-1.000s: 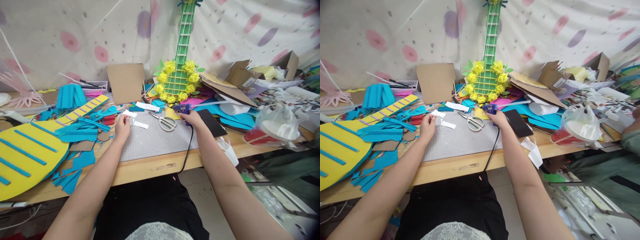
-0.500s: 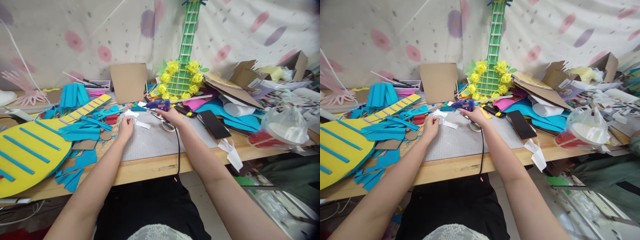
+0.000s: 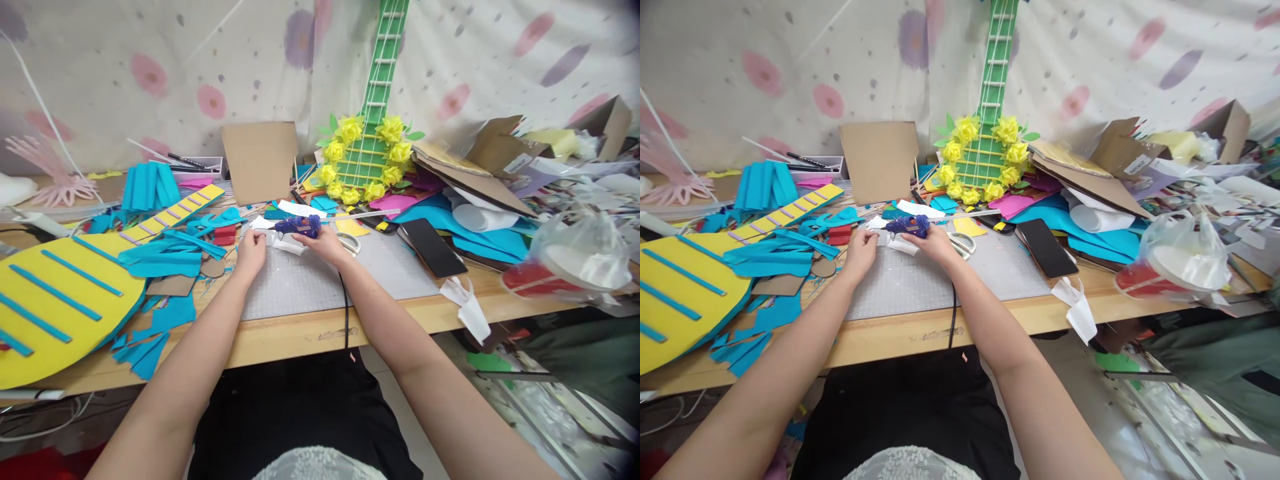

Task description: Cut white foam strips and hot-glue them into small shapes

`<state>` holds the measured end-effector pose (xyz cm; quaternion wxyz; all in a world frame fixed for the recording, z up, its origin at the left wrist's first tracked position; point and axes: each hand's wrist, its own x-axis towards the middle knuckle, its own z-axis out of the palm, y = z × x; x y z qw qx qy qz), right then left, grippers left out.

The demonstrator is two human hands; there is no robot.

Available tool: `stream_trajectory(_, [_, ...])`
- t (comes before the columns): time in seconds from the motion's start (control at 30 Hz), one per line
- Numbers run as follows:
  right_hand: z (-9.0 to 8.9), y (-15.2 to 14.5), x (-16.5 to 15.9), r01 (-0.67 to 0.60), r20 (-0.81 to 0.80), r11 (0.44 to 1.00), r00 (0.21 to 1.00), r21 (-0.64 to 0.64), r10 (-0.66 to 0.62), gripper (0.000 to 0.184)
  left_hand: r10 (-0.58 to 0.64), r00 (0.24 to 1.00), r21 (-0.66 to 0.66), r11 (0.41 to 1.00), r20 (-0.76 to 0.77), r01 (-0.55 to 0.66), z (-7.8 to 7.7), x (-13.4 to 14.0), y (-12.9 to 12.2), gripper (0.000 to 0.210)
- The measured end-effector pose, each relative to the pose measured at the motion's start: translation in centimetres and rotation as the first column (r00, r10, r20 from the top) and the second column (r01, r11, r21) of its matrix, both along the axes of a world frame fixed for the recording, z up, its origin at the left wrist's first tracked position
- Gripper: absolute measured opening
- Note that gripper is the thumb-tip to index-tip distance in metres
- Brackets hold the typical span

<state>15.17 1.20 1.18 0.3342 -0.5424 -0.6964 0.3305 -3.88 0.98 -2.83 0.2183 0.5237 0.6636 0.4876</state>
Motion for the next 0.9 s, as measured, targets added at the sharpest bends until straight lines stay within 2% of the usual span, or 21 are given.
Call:
stream_trajectory(0.6, [-0.84, 0.44, -0.21, -0.010, -0.018, 1.000, 1.000, 0.023, 0.010, 0.040, -0.007, 0.999, -0.036, 0.999, -0.036, 0.006, 0.44, 0.21, -0.23, 0.007])
stream_trajectory(0.9, [-0.68, 0.41, -0.18, -0.016, -0.016, 1.000, 1.000, 0.017, 0.016, 0.041, -0.011, 1.000, -0.006, 1.000, -0.012, 0.011, -0.08, 0.03, -0.03, 0.007])
